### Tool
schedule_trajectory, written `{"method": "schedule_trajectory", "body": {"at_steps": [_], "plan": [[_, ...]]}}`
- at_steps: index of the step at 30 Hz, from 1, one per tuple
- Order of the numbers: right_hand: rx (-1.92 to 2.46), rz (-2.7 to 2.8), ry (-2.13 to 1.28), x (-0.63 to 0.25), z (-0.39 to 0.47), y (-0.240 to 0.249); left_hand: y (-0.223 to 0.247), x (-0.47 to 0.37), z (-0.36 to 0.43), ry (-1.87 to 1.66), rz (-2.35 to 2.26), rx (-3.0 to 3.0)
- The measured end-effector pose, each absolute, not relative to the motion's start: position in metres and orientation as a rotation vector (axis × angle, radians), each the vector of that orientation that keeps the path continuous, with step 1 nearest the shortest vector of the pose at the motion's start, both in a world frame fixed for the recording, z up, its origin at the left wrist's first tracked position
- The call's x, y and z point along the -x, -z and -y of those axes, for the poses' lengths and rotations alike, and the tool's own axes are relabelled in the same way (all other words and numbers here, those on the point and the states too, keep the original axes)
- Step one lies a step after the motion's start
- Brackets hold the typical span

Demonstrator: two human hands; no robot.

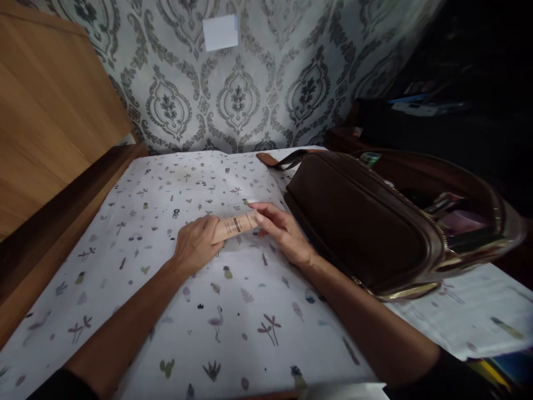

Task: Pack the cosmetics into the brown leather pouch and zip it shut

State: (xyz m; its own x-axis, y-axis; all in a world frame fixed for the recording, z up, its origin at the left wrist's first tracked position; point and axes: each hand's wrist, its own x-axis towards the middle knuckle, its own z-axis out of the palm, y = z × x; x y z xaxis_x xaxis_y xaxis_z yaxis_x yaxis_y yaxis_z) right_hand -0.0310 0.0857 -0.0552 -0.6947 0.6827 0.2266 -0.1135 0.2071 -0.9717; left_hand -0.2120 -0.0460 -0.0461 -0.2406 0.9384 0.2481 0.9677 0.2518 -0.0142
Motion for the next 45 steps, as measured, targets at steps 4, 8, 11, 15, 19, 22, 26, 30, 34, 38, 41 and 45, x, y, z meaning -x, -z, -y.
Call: {"method": "schedule_trajectory", "body": {"at_steps": [4, 8, 11, 15, 19, 22, 26, 30, 34, 38, 41, 45], "plan": [[0.599, 1.833, -1.611, 0.033, -0.0893, 0.0589, 0.0471, 0.2137, 0.0466, 0.214, 2.312, 1.797], [0.624, 1.782, -1.65, 0.0322, -0.092, 0.0598, 0.048, 0.2164, 0.0463, 0.261, 2.361, 1.756], [0.592, 1.781, -1.667, 0.0313, -0.0912, 0.0586, 0.0478, 0.2173, 0.0458, 0.283, 2.406, 1.717], [0.572, 1.802, -1.684, 0.0313, -0.0886, 0.0577, 0.0468, 0.2158, 0.0459, 0.274, 2.386, 1.733], [0.542, 1.814, -1.662, 0.0308, -0.0873, 0.0568, 0.0461, 0.2139, 0.0465, 0.223, 2.351, 1.79], [0.521, 1.802, -1.661, 0.0309, -0.0874, 0.0559, 0.0468, 0.2138, 0.0468, 0.196, 2.345, 1.802], [0.558, 1.813, -1.635, 0.0324, -0.0876, 0.056, 0.0487, 0.2146, 0.0478, 0.186, 2.299, 1.835], [0.665, 1.907, -1.53, 0.0323, -0.0873, 0.0583, 0.048, 0.2145, 0.0488, 0.167, 2.279, 1.857], [0.722, 1.844, -1.522, 0.0316, -0.0873, 0.0594, 0.0448, 0.2132, 0.0484, 0.129, 2.328, 1.85], [0.655, 1.789, -1.491, 0.0313, -0.0855, 0.0563, 0.0439, 0.2126, 0.0473, 0.124, 2.353, 1.838], [0.698, 1.79, -1.482, 0.03, -0.0834, 0.0537, 0.0441, 0.2129, 0.0469, 0.156, 2.374, 1.818], [0.804, 1.83, -1.389, 0.0296, -0.0833, 0.0534, 0.044, 0.2131, 0.0469, 0.169, 2.398, 1.791]]}}
